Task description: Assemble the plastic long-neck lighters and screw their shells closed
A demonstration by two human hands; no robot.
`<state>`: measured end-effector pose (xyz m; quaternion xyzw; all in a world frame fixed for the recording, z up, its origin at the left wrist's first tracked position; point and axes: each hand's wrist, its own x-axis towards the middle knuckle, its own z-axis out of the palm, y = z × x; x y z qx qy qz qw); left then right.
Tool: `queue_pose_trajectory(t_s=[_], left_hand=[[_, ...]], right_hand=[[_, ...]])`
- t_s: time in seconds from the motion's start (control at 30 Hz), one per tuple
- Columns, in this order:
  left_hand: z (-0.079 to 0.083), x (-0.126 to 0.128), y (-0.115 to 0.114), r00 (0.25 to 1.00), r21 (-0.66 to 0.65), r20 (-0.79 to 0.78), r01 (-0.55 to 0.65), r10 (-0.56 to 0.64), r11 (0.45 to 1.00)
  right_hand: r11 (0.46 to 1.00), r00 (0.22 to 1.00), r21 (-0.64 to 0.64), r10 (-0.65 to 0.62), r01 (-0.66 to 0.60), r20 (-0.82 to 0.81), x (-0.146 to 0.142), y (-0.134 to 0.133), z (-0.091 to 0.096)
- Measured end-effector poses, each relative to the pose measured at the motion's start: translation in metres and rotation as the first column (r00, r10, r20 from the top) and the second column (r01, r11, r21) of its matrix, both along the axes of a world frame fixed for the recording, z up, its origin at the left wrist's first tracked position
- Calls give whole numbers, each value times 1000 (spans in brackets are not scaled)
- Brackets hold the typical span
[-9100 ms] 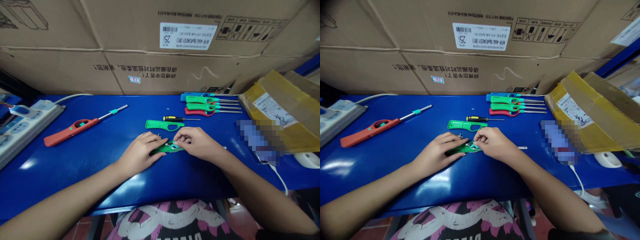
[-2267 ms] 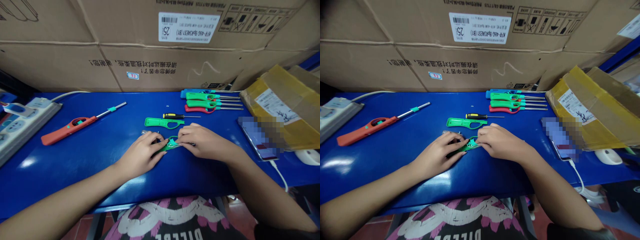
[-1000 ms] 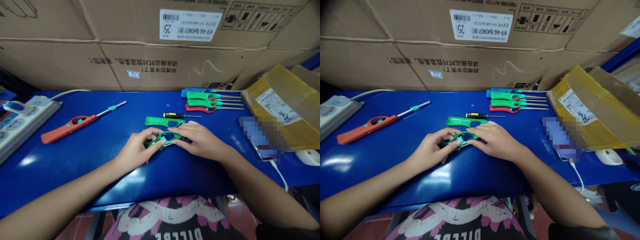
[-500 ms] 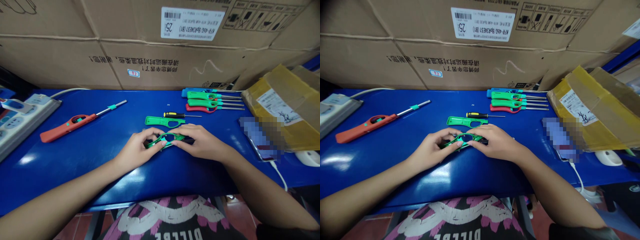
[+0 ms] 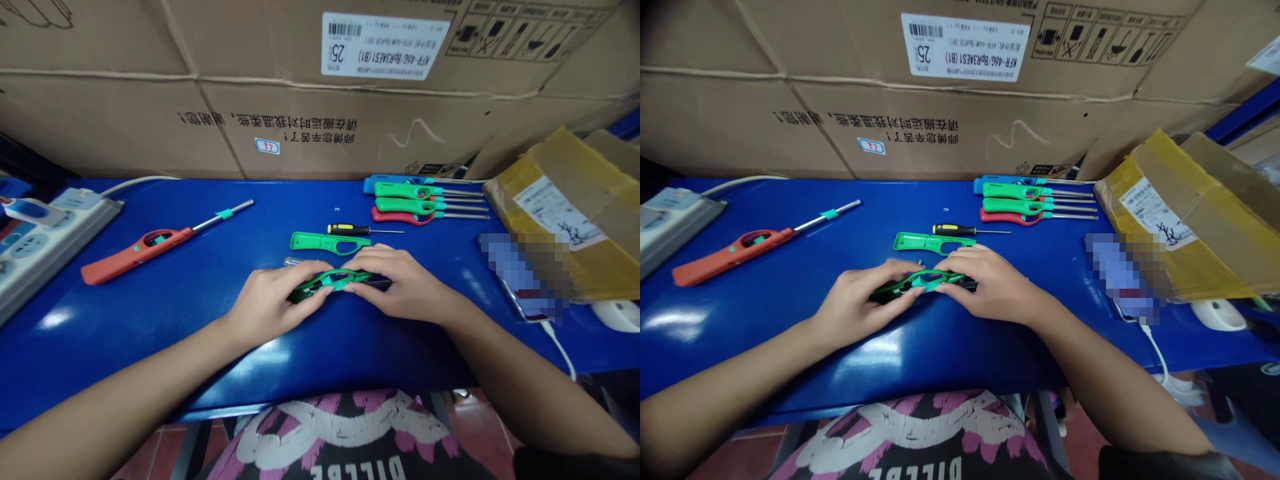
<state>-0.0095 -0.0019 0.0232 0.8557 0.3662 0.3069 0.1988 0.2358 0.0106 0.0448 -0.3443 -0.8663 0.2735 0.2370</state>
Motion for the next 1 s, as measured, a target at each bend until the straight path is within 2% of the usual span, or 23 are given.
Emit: queue_pose_trajectory(t_s=[0.13,0.23,0.4,0.6,0.73,1.0], left_hand=[[-6,1,4,1000,-82,-11,-17,16,996],[-9,1,8,999,-116,-43,-8,3,993],[-11,2,11,998,-142,-61,21,-30,990],[-13,1,13,997,-122,-73,-2,-7,992],[-14,1,14,996,-107,-93,1,-11,994],[-17,0,16,995,-120,-95,13,-25,993]], right_hand=[[996,989,-84,7,6,147,7,3,-2],[985,959,-159,-12,60,284,16,4,-2],[969,925,-223,-16,108,380,25,6,0],[980,936,-189,3,68,352,25,8,7],[990,954,-139,23,19,298,25,11,4],[995,979,99,-25,5,203,26,17,-14]])
